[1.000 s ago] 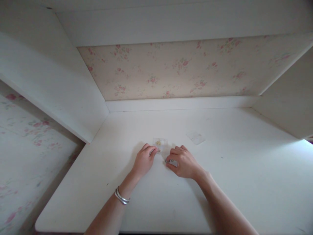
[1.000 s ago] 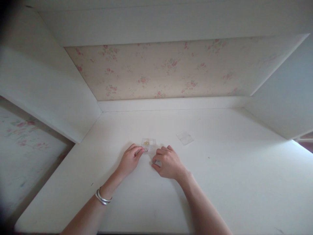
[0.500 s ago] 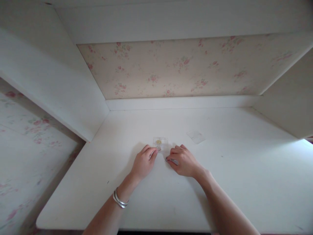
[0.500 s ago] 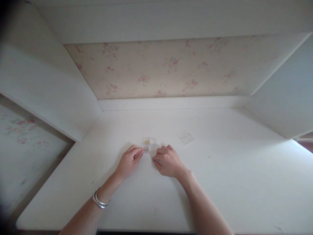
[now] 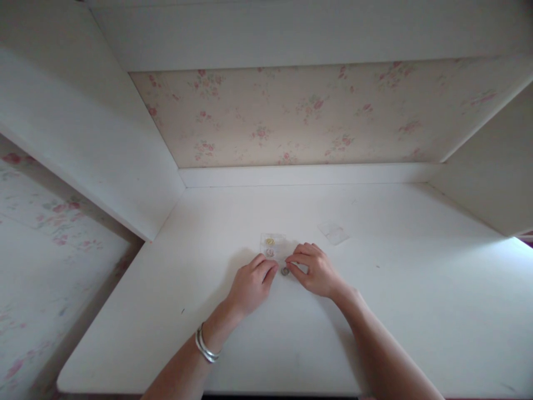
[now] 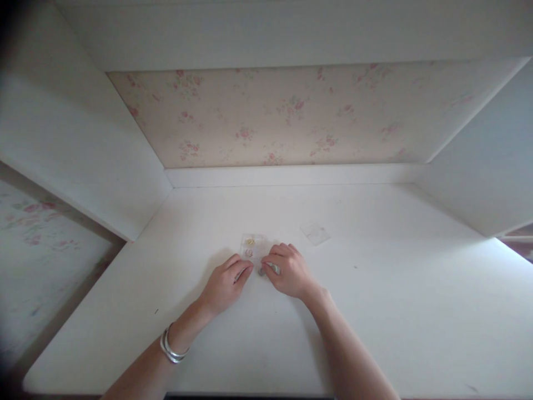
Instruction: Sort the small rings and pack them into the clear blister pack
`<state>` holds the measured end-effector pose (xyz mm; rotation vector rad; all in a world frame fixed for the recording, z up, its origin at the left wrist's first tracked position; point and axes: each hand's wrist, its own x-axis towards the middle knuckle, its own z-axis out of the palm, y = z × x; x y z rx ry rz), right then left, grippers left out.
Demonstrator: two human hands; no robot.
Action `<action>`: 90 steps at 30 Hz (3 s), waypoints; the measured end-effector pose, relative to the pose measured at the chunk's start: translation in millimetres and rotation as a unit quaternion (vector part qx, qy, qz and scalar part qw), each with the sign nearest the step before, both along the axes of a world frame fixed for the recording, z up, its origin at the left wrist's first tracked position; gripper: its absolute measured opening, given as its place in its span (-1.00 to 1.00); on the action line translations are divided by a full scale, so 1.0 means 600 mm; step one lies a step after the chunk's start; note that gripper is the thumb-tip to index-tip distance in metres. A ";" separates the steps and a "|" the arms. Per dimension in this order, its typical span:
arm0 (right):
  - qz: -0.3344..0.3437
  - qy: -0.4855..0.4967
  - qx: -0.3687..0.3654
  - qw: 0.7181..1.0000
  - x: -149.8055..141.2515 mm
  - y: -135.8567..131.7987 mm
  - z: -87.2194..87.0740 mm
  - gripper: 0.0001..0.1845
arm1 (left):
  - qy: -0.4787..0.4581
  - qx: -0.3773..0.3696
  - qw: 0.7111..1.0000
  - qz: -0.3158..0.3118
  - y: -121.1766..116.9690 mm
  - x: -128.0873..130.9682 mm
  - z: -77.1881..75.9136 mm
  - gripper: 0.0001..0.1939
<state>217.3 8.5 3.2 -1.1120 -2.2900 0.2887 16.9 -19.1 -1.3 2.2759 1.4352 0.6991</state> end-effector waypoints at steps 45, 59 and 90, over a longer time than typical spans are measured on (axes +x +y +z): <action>0.008 -0.010 -0.030 0.999 0.016 0.005 -0.002 -0.86 | 0.011 0.065 0.998 -0.001 0.009 0.020 -0.019 -0.79; 0.053 -0.139 -0.071 0.986 0.008 -0.006 0.003 -0.88 | 0.024 0.085 0.994 0.066 0.023 0.030 -0.006 -0.77; -0.086 0.114 -0.070 0.987 -0.018 0.012 -0.035 -0.74 | 0.135 0.012 0.989 -0.060 -0.006 0.025 -0.009 -0.73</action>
